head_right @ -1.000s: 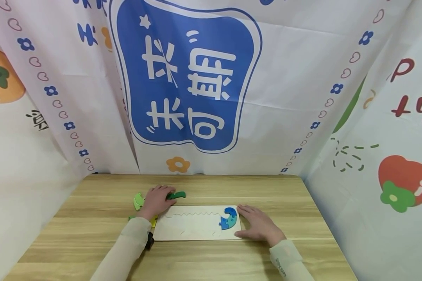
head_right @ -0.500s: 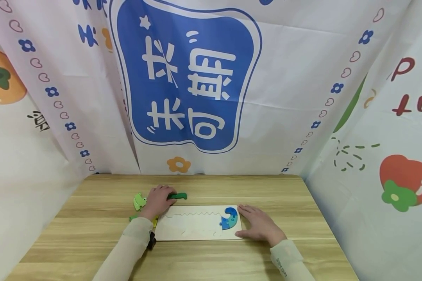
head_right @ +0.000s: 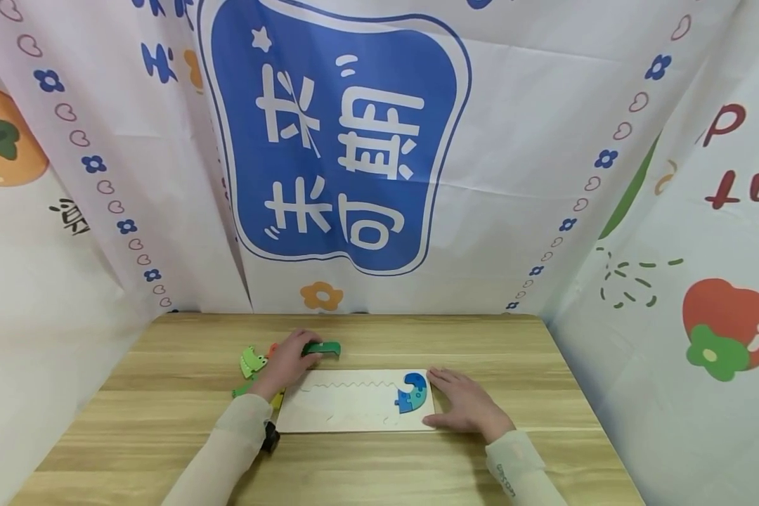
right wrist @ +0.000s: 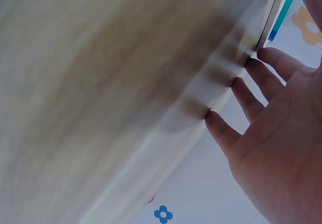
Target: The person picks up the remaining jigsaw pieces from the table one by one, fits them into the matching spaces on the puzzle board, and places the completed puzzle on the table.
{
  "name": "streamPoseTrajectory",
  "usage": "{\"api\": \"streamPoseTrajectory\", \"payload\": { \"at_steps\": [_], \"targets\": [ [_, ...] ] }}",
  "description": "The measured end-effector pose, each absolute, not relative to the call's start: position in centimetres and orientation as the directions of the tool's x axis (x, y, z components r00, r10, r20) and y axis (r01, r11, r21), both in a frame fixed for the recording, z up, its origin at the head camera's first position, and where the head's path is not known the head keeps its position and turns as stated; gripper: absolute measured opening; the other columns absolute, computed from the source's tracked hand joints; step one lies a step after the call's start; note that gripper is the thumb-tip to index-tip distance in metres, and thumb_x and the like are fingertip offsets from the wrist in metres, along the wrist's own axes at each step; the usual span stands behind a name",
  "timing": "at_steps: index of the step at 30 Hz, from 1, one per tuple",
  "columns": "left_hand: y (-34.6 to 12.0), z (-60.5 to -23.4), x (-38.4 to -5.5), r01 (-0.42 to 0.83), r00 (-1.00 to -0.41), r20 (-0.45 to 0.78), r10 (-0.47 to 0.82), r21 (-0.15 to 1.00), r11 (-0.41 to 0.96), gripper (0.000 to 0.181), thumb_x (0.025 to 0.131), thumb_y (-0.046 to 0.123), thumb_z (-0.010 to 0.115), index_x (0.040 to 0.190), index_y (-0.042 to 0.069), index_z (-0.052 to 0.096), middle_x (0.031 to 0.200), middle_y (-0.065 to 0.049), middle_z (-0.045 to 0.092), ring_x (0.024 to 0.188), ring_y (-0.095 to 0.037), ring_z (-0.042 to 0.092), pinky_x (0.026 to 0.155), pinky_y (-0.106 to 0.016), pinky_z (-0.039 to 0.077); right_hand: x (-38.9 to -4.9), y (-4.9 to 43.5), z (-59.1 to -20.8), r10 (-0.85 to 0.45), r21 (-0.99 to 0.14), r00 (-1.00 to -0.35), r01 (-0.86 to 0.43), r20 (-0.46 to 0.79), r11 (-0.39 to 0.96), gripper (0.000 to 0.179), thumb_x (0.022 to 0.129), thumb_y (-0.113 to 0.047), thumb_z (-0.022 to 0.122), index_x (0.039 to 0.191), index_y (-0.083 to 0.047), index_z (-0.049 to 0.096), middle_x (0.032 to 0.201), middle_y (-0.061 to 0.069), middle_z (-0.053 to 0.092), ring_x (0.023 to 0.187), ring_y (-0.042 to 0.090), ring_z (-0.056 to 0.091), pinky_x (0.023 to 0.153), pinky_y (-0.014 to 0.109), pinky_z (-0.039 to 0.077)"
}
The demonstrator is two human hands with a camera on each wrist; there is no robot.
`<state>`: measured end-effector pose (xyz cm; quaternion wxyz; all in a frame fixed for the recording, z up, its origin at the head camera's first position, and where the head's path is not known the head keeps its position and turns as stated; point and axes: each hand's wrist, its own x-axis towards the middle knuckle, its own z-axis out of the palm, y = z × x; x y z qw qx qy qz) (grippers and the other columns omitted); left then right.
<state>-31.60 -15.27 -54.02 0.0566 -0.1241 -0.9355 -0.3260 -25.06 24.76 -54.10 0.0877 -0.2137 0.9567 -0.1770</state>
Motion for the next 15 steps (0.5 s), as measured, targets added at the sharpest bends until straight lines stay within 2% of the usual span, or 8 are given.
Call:
{"api": "streamPoseTrajectory", "payload": {
  "at_steps": [4,9,12,15],
  "targets": [
    [-15.4,-53.8,-31.2,0.249,-0.969,0.189,0.161,0.737,0.628,0.030,0.096,0.010,0.074,0.125,0.007,0.069,0.129,-0.013,0.061,0.112,-0.029,0.064,0.094,-0.046,0.057,-25.1,24.6,-54.1,-0.438,-0.382,-0.893,-0.371,-0.103,0.846,0.097,0.083,-0.063,0.077,0.158,-0.012,0.043,0.165,0.011,0.039,0.151,0.042,0.035,0.120,0.066,0.029],
    [-15.9,-53.6,-30.9,0.191,-0.981,0.168,0.092,0.899,0.395,0.040,0.093,0.001,0.075,0.131,0.005,0.062,0.128,-0.017,0.065,0.112,-0.031,0.065,0.091,-0.034,0.058,-25.1,24.5,-54.1,-0.439,-0.384,-0.892,-0.371,-0.105,0.846,0.096,0.083,-0.063,0.077,0.158,-0.012,0.043,0.165,0.011,0.039,0.151,0.042,0.035,0.121,0.066,0.029],
    [-16.3,-53.1,-30.7,0.172,-0.985,0.162,0.061,0.940,0.294,0.040,0.093,-0.001,0.074,0.130,0.004,0.060,0.125,-0.020,0.066,0.111,-0.032,0.066,0.086,-0.030,0.057,-25.1,24.5,-54.1,-0.442,-0.387,-0.891,-0.374,-0.101,0.843,0.096,0.084,-0.062,0.077,0.158,-0.012,0.043,0.165,0.012,0.039,0.151,0.042,0.035,0.120,0.066,0.029],
    [-16.7,-52.8,-30.6,0.160,-0.987,0.154,0.046,0.953,0.257,0.038,0.095,0.000,0.073,0.130,0.003,0.060,0.123,-0.020,0.068,0.111,-0.031,0.067,0.088,-0.028,0.057,-25.1,24.6,-54.1,-0.444,-0.388,-0.891,-0.376,-0.098,0.842,0.096,0.084,-0.062,0.078,0.158,-0.012,0.043,0.165,0.012,0.039,0.151,0.042,0.035,0.120,0.066,0.029]
  ]
}}
